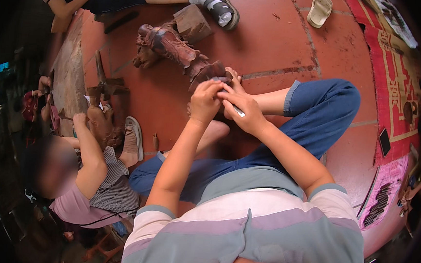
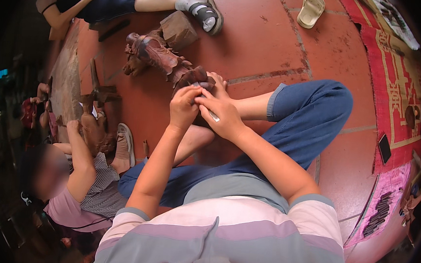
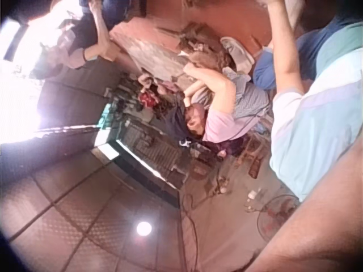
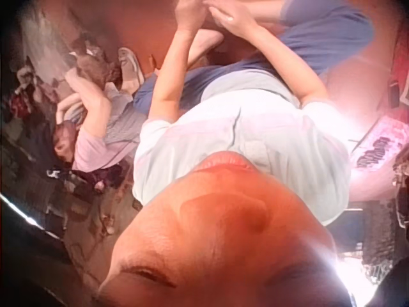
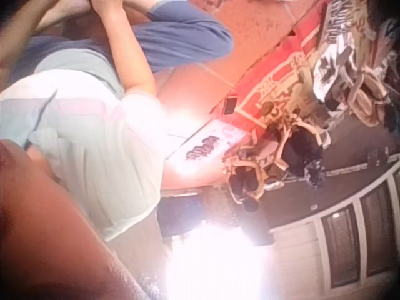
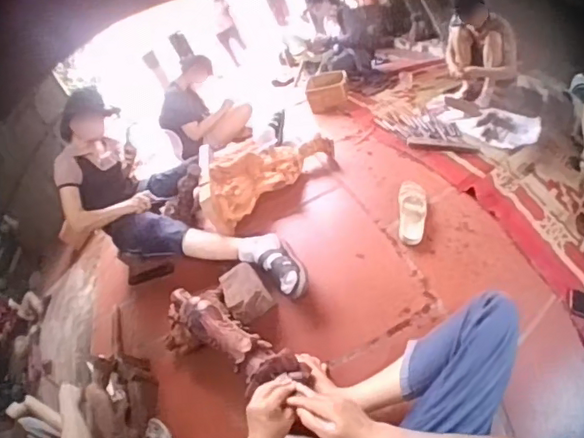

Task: The person sits on the floor and carves a wooden figurine using a small knife. They hold the wood steady with one hand while carefully shaping details with the other. Other people are working on similar projects nearby.

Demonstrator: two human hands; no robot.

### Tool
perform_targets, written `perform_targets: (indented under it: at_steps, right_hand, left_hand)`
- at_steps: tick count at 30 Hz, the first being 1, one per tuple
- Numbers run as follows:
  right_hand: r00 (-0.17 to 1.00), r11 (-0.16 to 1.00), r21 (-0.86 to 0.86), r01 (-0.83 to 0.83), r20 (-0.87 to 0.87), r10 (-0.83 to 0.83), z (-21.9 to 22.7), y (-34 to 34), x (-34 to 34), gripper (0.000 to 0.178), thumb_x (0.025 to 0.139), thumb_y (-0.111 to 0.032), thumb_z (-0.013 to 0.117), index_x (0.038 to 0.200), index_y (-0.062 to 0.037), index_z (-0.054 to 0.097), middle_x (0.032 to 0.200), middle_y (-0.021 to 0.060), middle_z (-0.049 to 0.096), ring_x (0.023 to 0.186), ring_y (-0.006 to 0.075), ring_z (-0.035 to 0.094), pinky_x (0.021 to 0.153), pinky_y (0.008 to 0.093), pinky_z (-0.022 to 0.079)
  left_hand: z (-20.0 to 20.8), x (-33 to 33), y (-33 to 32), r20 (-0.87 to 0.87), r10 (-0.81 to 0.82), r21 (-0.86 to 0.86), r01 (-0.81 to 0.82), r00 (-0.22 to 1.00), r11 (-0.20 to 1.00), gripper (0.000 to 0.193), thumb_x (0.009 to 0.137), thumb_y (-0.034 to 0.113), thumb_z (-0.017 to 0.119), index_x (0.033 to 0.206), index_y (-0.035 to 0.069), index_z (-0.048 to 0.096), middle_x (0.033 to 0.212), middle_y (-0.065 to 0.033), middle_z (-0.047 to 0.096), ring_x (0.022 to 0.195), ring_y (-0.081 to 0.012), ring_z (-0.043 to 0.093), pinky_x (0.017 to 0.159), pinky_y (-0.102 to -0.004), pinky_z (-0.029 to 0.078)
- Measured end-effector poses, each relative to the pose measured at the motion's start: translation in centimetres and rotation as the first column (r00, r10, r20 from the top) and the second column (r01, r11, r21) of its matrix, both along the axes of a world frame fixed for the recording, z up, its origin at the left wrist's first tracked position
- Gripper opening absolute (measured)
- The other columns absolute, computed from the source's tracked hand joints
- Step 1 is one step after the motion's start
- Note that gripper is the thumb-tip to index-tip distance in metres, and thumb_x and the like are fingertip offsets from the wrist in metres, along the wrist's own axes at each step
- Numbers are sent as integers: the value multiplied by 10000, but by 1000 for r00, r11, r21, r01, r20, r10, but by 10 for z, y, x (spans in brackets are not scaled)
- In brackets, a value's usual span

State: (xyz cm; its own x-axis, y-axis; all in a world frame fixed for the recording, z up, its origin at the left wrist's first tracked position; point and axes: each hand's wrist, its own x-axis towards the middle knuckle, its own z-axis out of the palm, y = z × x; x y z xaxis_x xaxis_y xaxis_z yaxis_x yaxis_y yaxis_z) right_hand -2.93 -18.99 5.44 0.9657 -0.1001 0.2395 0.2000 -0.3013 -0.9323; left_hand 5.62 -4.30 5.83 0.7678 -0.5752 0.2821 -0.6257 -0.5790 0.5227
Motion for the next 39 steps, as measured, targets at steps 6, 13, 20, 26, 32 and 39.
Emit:
perform_targets:
  at_steps: [6, 13, 20, 26, 32, 39]
  right_hand:
    - [1000, 998, 53, 23, -2, -23, -14, 2, -12, 308, 906, -118, 581, 1200, -57, 650, 1362, 235, 539, 1177, 369, 582, 978, 394, 473]
    - [997, 993, -87, -82, -11, 82, -14, -13, -12, 466, 867, -82, 629, 1328, -112, 571, 1354, 211, 552, 1180, 347, 583, 969, 381, 488]
    - [726, 699, 682, 216, -591, 352, -19, -44, -4, 346, 992, -203, 529, 1312, -71, 511, 1032, 86, 642, 892, 155, 662, 770, 290, 565]
    - [686, 895, 445, 11, -655, 317, 4, -21, 13, 418, 957, -190, 544, 1350, -70, 470, 1161, 192, 615, 1014, 279, 658, 792, 375, 566]
    - [946, 995, -23, 101, -308, -103, -12, 1, 36, 393, 925, -132, 555, 1306, -40, 540, 1419, 213, 450, 1277, 392, 465, 1008, 425, 453]
    - [968, 985, -168, 25, -243, -66, -18, 1, 16, 363, 935, -135, 547, 1269, 1, 579, 1538, 150, 317, 1374, 314, 389, 1033, 413, 434]
  left_hand:
    - [-18, -5, -3, 93, -5, -43, 9, 996, 999, 292, 689, 14, 723, 974, 74, 711, 1033, -83, 701, 1029, -292, 644, 891, -385, 527]
    - [-12, -8, -1, 52, 1, -29, 0, 999, 1000, 261, 728, 33, 728, 985, 79, 721, 1034, -65, 709, 1018, -283, 654, 913, -377, 521]
    - [-2, -12, 6, 129, -119, 63, 112, 984, 992, 239, 728, 49, 734, 956, 118, 725, 1000, -9, 709, 1016, -256, 651, 850, -348, 548]
    - [5, 5, -6, 217, -252, 178, 216, 943, 960, 196, 740, 93, 739, 931, 131, 722, 981, 7, 701, 1022, -250, 644, 821, -334, 555]
    - [14, 32, -20, 273, -183, 92, 164, 944, 982, 178, 731, 50, 727, 897, 98, 687, 975, -35, 694, 1035, -276, 657, 858, -366, 549]
    - [-17, 0, -8, 62, -105, 32, 103, 993, 994, 144, 730, 19, 730, 845, 95, 688, 956, -41, 702, 1022, -247, 672, 844, -366, 556]
